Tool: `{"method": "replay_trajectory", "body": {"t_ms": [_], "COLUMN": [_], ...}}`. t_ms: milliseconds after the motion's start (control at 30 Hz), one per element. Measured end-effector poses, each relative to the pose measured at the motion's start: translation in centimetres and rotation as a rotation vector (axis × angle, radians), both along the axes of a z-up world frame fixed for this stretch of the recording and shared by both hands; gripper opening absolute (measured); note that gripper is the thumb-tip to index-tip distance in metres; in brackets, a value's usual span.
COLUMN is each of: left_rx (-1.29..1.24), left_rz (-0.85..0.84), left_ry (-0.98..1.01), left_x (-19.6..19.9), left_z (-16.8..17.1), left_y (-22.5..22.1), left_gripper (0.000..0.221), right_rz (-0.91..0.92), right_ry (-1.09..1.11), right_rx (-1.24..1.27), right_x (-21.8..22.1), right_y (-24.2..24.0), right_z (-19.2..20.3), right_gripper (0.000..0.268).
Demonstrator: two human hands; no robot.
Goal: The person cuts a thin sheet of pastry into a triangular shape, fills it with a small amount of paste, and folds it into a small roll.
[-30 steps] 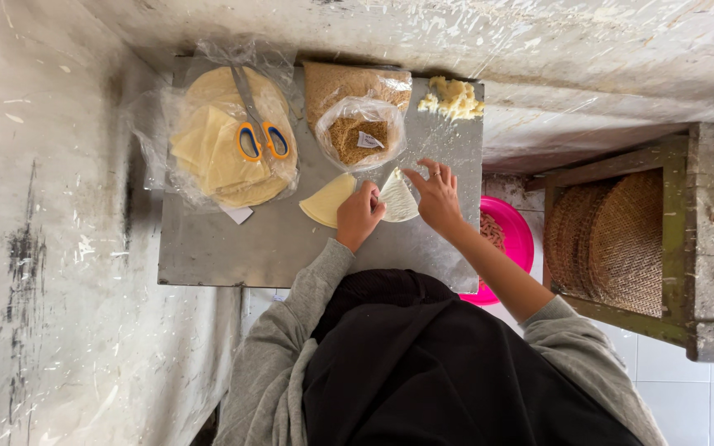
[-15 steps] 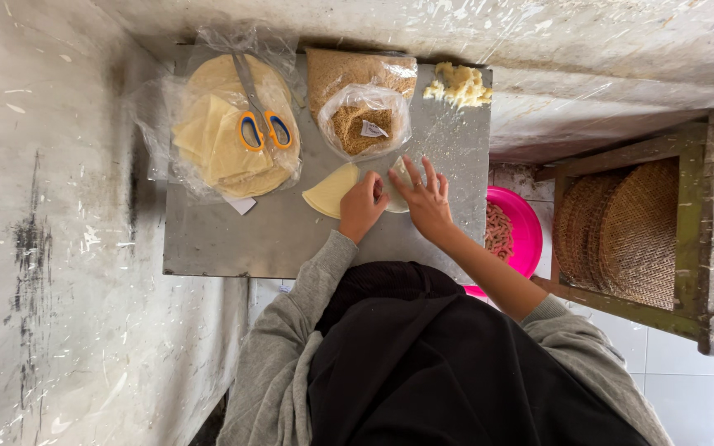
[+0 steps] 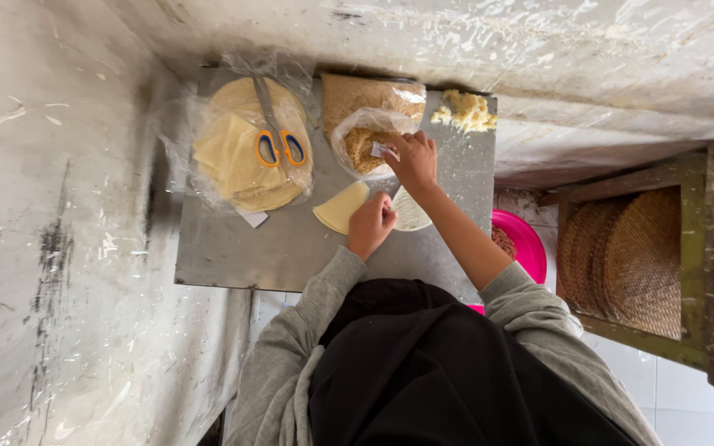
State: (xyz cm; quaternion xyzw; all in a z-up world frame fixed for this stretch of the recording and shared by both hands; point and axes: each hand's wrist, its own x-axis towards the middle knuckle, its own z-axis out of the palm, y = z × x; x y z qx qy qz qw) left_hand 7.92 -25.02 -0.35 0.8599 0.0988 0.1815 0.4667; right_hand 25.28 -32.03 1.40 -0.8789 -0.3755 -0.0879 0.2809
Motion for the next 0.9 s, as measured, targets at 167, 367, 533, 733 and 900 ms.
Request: {"method": "replay_trajectory", "body": {"t_ms": [167, 367, 533, 733, 900], "left_rx": [-0.014, -0.024, -0.029, 0.075, 0.157], "left_rz": [-0.020, -0.022, -0.068, -0.092, -0.027], "left_ry": [0.020, 0.037, 0.018, -0.103, -0.063], "left_x": [-0.2, -0.2, -0.3, -1.3, -1.7], "left_z": [0.2, -0.2, -0.3, 0.3, 0.1], "left_y": [0.5, 0.5, 0.6, 0.1, -0.7], "left_gripper": [0.023, 0.023, 0.031, 0.040, 0.045], "right_rz": [-0.033, -0.038, -0.053, -0.034, 0.016], "right_ry": [-0.034, -0.064, 0.089, 0.159, 0.120], "right_rx": [-0.269, -0.381, -0.249, -0.128, -0.191], "right_x": [1.4, 1.5, 1.0, -0.3, -3.1], "right_y": [1.4, 3.6, 3.3, -0.6, -5.9], "right_z": [-0.5, -1.0, -0.8, 2.2, 4.3], "right_gripper": [0.007, 0.012, 0.007, 0.009, 0.012]}}
